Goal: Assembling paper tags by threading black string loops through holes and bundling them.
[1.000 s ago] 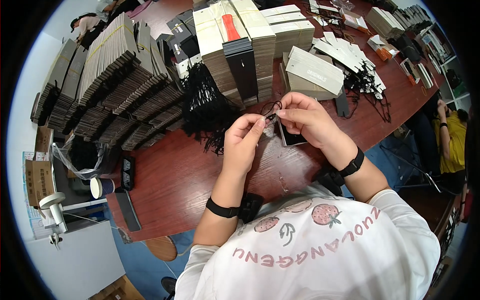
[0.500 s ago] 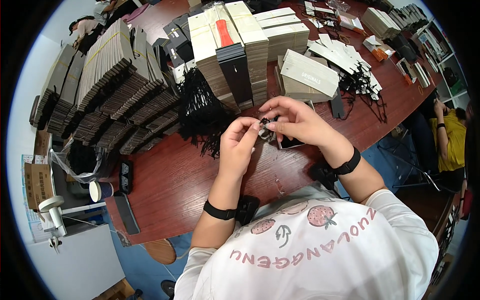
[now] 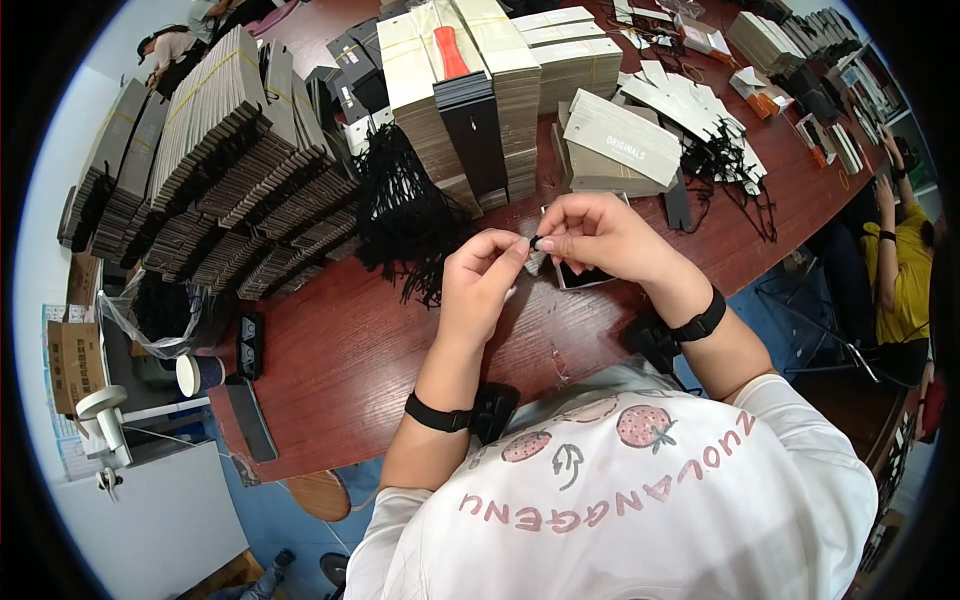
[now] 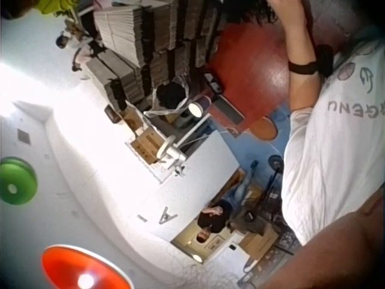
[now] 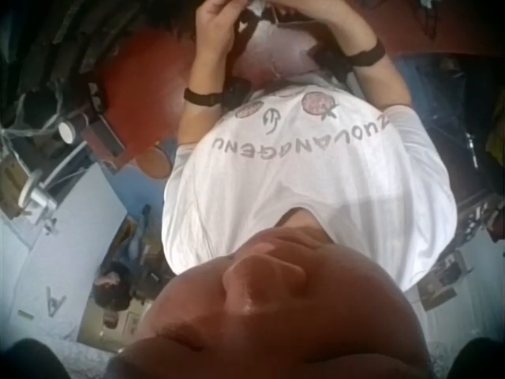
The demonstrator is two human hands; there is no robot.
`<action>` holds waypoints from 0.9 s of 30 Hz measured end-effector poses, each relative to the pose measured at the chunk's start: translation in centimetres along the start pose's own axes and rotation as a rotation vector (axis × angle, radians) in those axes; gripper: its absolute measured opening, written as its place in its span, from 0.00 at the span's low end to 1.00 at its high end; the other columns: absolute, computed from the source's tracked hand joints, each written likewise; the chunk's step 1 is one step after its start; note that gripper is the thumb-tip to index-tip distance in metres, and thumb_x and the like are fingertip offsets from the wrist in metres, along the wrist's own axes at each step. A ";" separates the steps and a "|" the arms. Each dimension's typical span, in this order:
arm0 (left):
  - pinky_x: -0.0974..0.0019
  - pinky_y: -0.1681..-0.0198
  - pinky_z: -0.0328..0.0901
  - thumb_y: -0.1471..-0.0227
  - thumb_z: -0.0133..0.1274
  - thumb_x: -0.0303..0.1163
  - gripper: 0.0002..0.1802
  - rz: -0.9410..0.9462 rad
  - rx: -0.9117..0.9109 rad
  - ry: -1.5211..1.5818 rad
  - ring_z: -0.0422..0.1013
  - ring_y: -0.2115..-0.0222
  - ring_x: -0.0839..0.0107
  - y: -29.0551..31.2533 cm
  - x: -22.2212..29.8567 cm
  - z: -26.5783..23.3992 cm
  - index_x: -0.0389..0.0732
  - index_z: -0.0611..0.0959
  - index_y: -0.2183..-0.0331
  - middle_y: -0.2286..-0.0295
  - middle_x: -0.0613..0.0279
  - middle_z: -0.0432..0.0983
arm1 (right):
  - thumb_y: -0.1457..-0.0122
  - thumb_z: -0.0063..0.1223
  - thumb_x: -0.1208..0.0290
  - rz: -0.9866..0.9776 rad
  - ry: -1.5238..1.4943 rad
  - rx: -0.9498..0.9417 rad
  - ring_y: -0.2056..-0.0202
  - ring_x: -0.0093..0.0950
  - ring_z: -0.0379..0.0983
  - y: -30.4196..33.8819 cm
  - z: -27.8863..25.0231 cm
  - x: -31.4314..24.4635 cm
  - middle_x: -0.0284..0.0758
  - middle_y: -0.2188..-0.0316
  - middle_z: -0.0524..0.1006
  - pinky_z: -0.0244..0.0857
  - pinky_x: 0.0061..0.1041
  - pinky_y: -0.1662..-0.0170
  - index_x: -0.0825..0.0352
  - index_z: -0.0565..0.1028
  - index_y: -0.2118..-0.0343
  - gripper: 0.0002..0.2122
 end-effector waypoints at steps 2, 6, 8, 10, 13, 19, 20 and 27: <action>0.76 0.64 0.60 0.51 0.50 0.20 0.03 0.031 0.003 -0.017 0.66 0.71 0.79 0.0 -0.1 -0.1 0.33 0.78 0.71 0.73 0.63 0.73 | 0.46 0.55 0.77 0.013 0.033 0.011 0.81 0.13 0.65 0.1 0.0 -0.1 0.28 0.79 0.73 0.58 0.12 0.79 0.69 0.73 0.69 0.04; 0.75 0.63 0.60 0.53 0.50 0.18 0.03 0.089 0.001 -0.095 0.66 0.70 0.78 0.1 0.0 -0.2 0.31 0.78 0.72 0.73 0.63 0.73 | 0.46 0.54 0.77 0.010 0.071 -0.007 0.82 0.13 0.65 0.1 0.1 0.0 0.27 0.80 0.73 0.58 0.12 0.79 0.70 0.73 0.68 0.04; 0.76 0.64 0.61 0.55 0.50 0.17 0.03 0.095 0.038 -0.099 0.67 0.70 0.78 0.1 0.0 -0.3 0.30 0.78 0.74 0.73 0.62 0.73 | 0.47 0.54 0.77 -0.022 0.009 -0.021 0.82 0.12 0.63 0.0 0.3 -0.2 0.27 0.81 0.71 0.57 0.12 0.79 0.70 0.71 0.63 0.09; 0.76 0.65 0.61 0.56 0.50 0.17 0.03 0.115 0.053 -0.125 0.67 0.70 0.78 0.1 0.1 -0.4 0.30 0.79 0.74 0.72 0.62 0.73 | 0.47 0.54 0.78 -0.029 -0.004 0.021 0.82 0.12 0.63 0.2 0.3 -0.6 0.26 0.81 0.70 0.56 0.12 0.79 0.70 0.69 0.60 0.11; 0.76 0.65 0.61 0.56 0.50 0.17 0.04 0.155 0.075 -0.170 0.67 0.71 0.77 0.0 0.2 -0.6 0.30 0.79 0.75 0.72 0.61 0.74 | 0.47 0.53 0.78 -0.048 -0.061 0.065 0.82 0.12 0.60 0.2 -0.1 -0.5 0.25 0.82 0.68 0.53 0.12 0.80 0.70 0.65 0.56 0.15; 0.76 0.68 0.61 0.57 0.51 0.17 0.03 0.177 0.104 -0.184 0.68 0.73 0.78 -0.1 0.2 -0.7 0.31 0.80 0.76 0.73 0.62 0.75 | 0.48 0.54 0.80 -0.139 0.081 0.059 0.77 0.11 0.64 0.0 -0.7 0.4 0.24 0.79 0.71 0.58 0.10 0.75 0.70 0.71 0.70 0.04; 0.75 0.64 0.61 0.56 0.50 0.17 0.04 0.167 0.090 -0.189 0.68 0.71 0.77 -0.1 0.2 -0.5 0.30 0.80 0.75 0.72 0.60 0.75 | 0.48 0.54 0.80 -0.139 0.082 0.060 0.77 0.11 0.64 0.2 -0.7 0.3 0.24 0.79 0.71 0.58 0.10 0.75 0.70 0.71 0.70 0.04; 0.75 0.64 0.62 0.56 0.51 0.17 0.04 0.155 0.089 -0.177 0.68 0.71 0.76 0.0 0.2 -0.6 0.30 0.80 0.75 0.72 0.60 0.75 | 0.49 0.56 0.80 -0.063 0.078 0.067 0.73 0.11 0.66 0.2 -0.2 0.3 0.26 0.75 0.74 0.61 0.11 0.71 0.71 0.75 0.70 0.04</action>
Point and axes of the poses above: each hand's wrist, its own y-axis away from the middle knuckle, its own z-axis out of the palm, x = y × z, the point moved 3 cm from there along -y, towards the middle knuckle
